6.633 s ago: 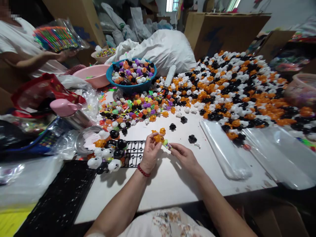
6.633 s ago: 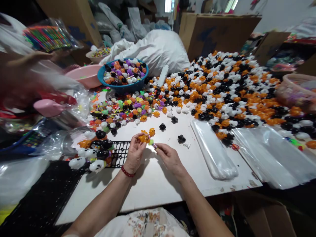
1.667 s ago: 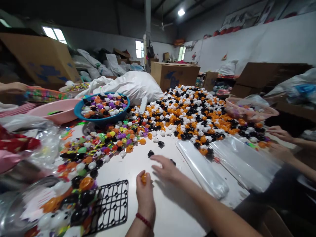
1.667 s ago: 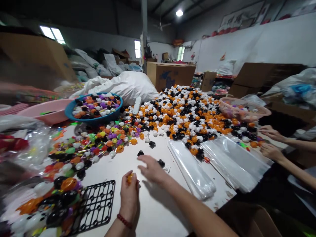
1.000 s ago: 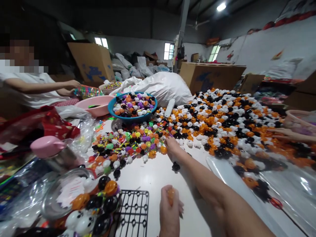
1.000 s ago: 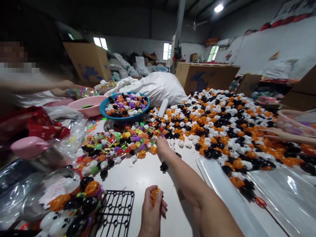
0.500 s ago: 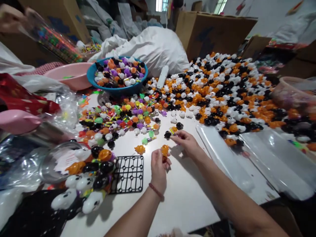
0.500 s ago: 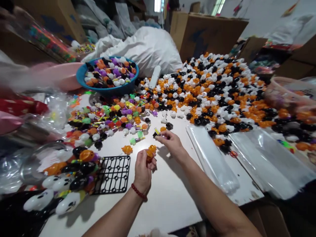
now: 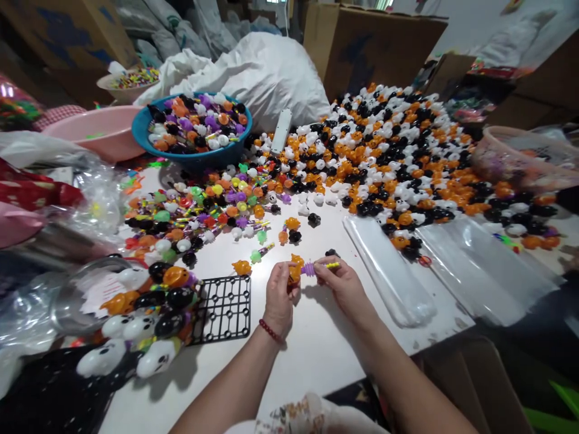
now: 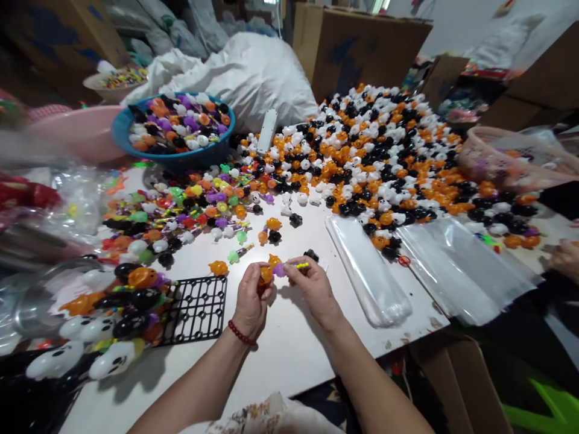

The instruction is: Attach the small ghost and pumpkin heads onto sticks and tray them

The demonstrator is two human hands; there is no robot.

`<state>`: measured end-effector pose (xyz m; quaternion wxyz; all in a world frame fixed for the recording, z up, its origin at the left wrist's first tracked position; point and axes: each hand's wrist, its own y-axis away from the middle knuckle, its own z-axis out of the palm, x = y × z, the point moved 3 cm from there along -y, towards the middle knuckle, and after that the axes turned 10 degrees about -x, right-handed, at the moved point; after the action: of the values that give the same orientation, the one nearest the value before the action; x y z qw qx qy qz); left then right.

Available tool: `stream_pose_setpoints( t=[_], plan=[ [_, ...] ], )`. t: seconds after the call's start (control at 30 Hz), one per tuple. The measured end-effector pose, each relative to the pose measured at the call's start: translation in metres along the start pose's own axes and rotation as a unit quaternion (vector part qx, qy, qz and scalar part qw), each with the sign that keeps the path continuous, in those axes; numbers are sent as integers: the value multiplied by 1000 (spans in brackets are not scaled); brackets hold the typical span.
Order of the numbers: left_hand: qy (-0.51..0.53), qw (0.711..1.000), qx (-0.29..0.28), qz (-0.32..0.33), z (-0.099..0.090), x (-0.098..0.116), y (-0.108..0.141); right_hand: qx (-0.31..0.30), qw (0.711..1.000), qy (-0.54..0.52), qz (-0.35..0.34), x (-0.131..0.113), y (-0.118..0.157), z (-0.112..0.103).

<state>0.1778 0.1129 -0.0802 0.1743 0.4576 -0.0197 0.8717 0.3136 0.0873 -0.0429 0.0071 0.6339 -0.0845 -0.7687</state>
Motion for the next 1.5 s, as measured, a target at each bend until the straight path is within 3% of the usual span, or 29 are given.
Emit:
stream_pose_setpoints(
  t=[0.43, 0.63, 0.77, 0.9, 1.0, 1.03, 1.1, 1.17, 1.3, 1.4, 1.47, 1.5],
  plan=[
    [-143, 990, 0, 7, -1, -5, 1, -25, 994, 85, 66, 4, 9, 1],
    [-134, 990, 37, 22, -5, -14, 2, -17, 996, 55, 65, 13, 11, 14],
    [-162, 987, 16, 2, -5, -13, 4, -77, 992, 0, 104, 16, 10, 14],
    [-240, 971, -5, 15, 1, -7, 7, -110, 986, 10, 125, 10, 13, -5],
    [-280, 957, 20, 69, 3, -3, 7, -44, 985, 159, 55, -3, 9, -33],
    [-293, 951, 48, 88, 1, -2, 7, -10, 972, 234, 13, -9, 6, -42],
    [-334, 930, 95, 122, -3, -1, 5, 50, 920, 379, -84, -21, -6, -50],
    [-395, 902, 89, 149, -6, 0, 3, 54, 862, 478, -163, -29, -26, -43],
    [-526, 838, -22, 146, -3, -2, 1, -90, 787, 575, -202, -26, -84, 7],
    [-595, 792, -62, 122, -1, -5, 3, -207, 698, 665, -165, -14, -123, 45],
    [-610, 783, -59, 110, -2, -7, 4, -266, 646, 701, -139, -7, -140, 61],
    [-603, 788, -54, 106, -2, -7, 5, -278, 639, 705, -135, -5, -145, 66]
  ],
)
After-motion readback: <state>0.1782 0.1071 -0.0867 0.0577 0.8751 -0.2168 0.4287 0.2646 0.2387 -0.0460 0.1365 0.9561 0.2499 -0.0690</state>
